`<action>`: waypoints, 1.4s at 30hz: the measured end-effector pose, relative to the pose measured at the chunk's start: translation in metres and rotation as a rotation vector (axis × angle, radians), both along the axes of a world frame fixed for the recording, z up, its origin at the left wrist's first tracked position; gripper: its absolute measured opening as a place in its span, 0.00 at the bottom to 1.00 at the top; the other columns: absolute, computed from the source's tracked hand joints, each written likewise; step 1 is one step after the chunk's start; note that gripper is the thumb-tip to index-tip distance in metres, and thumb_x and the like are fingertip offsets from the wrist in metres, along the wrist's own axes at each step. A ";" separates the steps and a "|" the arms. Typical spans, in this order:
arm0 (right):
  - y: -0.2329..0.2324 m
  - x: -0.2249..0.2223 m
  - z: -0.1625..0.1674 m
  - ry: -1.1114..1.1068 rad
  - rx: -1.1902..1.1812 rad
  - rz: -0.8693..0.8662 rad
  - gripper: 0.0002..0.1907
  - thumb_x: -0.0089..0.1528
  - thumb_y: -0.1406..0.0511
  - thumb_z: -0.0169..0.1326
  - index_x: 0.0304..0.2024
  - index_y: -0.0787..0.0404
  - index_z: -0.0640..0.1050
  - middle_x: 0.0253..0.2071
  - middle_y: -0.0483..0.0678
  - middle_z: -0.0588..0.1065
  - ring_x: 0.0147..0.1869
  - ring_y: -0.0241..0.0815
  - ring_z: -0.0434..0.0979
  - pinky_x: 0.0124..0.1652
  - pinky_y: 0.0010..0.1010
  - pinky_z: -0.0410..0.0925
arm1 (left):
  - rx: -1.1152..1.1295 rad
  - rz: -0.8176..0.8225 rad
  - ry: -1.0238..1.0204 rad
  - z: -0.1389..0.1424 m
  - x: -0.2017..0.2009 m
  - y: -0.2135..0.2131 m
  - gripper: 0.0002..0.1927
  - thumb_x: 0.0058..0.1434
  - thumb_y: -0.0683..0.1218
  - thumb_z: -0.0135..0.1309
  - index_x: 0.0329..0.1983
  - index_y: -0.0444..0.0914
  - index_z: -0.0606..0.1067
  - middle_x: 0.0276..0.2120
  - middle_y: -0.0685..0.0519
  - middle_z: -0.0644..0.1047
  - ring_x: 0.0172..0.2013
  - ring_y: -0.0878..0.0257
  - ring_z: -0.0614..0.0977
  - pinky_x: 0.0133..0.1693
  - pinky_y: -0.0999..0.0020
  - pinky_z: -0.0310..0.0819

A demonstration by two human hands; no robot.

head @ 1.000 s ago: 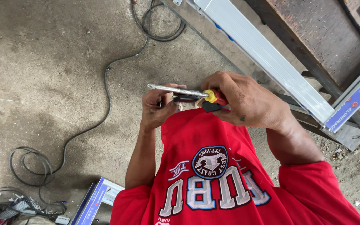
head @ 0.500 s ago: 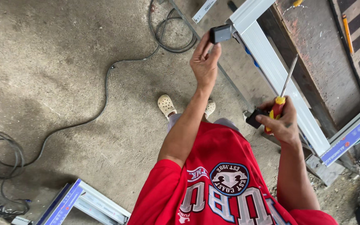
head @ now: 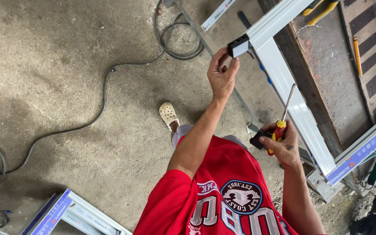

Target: The person measures and marks a white aluminum profile, then uses a utility knife to cut it. They assemble the cut piece into a rectangular frame, file the edges, and use a screwdriver to tighten screws on the frame corners.

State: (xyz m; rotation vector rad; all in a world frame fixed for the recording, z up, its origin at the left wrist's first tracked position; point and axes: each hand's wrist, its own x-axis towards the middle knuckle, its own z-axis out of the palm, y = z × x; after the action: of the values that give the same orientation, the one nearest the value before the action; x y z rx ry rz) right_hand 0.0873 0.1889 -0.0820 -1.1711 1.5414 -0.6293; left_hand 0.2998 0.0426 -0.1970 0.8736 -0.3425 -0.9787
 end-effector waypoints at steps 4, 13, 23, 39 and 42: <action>-0.002 0.001 -0.003 0.059 -0.030 0.078 0.25 0.51 0.71 0.68 0.46 0.63 0.69 0.45 0.49 0.78 0.46 0.36 0.78 0.48 0.30 0.74 | 0.000 0.047 -0.128 -0.001 -0.007 0.002 0.19 0.68 0.47 0.63 0.59 0.39 0.76 0.50 0.47 0.82 0.34 0.74 0.78 0.28 0.80 0.67; -0.003 0.016 -0.006 0.069 0.033 0.085 0.25 0.51 0.72 0.68 0.47 0.63 0.70 0.45 0.49 0.76 0.46 0.36 0.76 0.48 0.31 0.71 | 0.149 -0.017 -0.364 0.003 -0.001 0.001 0.31 0.62 0.44 0.62 0.68 0.39 0.68 0.59 0.41 0.80 0.44 0.52 0.87 0.34 0.65 0.81; -0.006 0.031 -0.005 0.073 0.087 0.073 0.25 0.50 0.73 0.67 0.46 0.63 0.70 0.45 0.49 0.77 0.46 0.37 0.76 0.48 0.32 0.72 | 0.044 -0.094 -0.285 0.001 0.009 -0.003 0.25 0.65 0.47 0.63 0.63 0.41 0.72 0.53 0.42 0.81 0.54 0.52 0.85 0.48 0.62 0.87; -0.003 0.036 -0.010 0.100 0.070 0.148 0.24 0.51 0.71 0.68 0.45 0.64 0.72 0.44 0.49 0.77 0.45 0.37 0.77 0.46 0.31 0.73 | 0.247 -0.241 -0.666 0.000 0.024 -0.009 0.28 0.59 0.54 0.65 0.60 0.44 0.71 0.44 0.51 0.85 0.44 0.58 0.89 0.41 0.63 0.84; -0.001 0.036 -0.012 0.117 0.074 0.143 0.24 0.50 0.71 0.68 0.45 0.64 0.71 0.44 0.49 0.77 0.45 0.36 0.76 0.46 0.30 0.73 | 0.248 -0.264 -0.612 0.001 0.023 -0.012 0.27 0.59 0.53 0.65 0.59 0.43 0.72 0.45 0.50 0.85 0.44 0.57 0.88 0.40 0.62 0.84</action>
State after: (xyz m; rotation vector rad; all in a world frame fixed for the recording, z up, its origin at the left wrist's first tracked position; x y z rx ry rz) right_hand 0.1236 0.1879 -0.0942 -1.2675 1.5488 -0.4115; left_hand 0.3223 0.0311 -0.1959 1.3789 -0.8881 -0.9909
